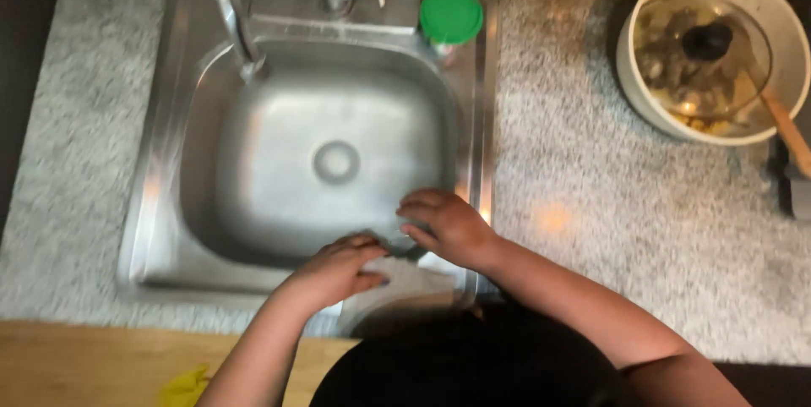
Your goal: Wiping down the kitchen countertop and induction stove with a cloth.
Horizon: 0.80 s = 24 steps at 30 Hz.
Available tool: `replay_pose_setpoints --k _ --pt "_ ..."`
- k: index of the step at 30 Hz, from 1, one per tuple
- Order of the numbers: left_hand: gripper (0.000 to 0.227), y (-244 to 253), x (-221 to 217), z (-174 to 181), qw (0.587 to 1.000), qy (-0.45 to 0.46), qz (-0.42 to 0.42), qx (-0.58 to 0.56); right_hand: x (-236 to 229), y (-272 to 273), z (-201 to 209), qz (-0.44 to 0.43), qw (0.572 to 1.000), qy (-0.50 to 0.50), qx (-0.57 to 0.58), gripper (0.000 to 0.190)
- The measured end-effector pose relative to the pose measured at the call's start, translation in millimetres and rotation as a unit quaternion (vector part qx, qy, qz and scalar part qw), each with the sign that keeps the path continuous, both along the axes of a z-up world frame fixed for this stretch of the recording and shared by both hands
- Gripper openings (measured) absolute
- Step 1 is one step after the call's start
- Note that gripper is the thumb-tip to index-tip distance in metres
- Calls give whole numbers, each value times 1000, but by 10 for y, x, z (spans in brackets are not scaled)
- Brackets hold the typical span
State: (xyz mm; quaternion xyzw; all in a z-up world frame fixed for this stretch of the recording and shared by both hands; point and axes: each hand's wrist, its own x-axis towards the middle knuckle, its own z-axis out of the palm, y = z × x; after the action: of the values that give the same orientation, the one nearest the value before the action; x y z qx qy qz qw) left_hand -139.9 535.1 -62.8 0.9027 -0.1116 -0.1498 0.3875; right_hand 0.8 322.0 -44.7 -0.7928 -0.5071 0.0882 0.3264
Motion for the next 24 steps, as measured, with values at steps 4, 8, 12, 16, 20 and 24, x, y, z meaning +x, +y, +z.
replay_pose_setpoints --k 4,8,12,16,20,24 --pt "28 -160 -229 20 992 -20 92 -79 -386 -113 -62 57 997 48 -33 27" --pt "22 -263 -340 137 963 -164 158 -145 -560 -311 -196 51 988 141 -26 39" --pt "21 -295 -428 342 950 -130 212 -188 -590 -429 172 -33 965 257 -37 50" --pt "35 -390 -557 650 934 -45 283 -213 -671 -496 635 -99 944 303 -80 63" --pt "61 -419 -634 398 927 -191 311 84 -885 -468 722 -102 986 25 -131 69" --pt "53 -710 -623 269 915 -251 315 30 -913 -294 308 38 987 -147 -50 69"
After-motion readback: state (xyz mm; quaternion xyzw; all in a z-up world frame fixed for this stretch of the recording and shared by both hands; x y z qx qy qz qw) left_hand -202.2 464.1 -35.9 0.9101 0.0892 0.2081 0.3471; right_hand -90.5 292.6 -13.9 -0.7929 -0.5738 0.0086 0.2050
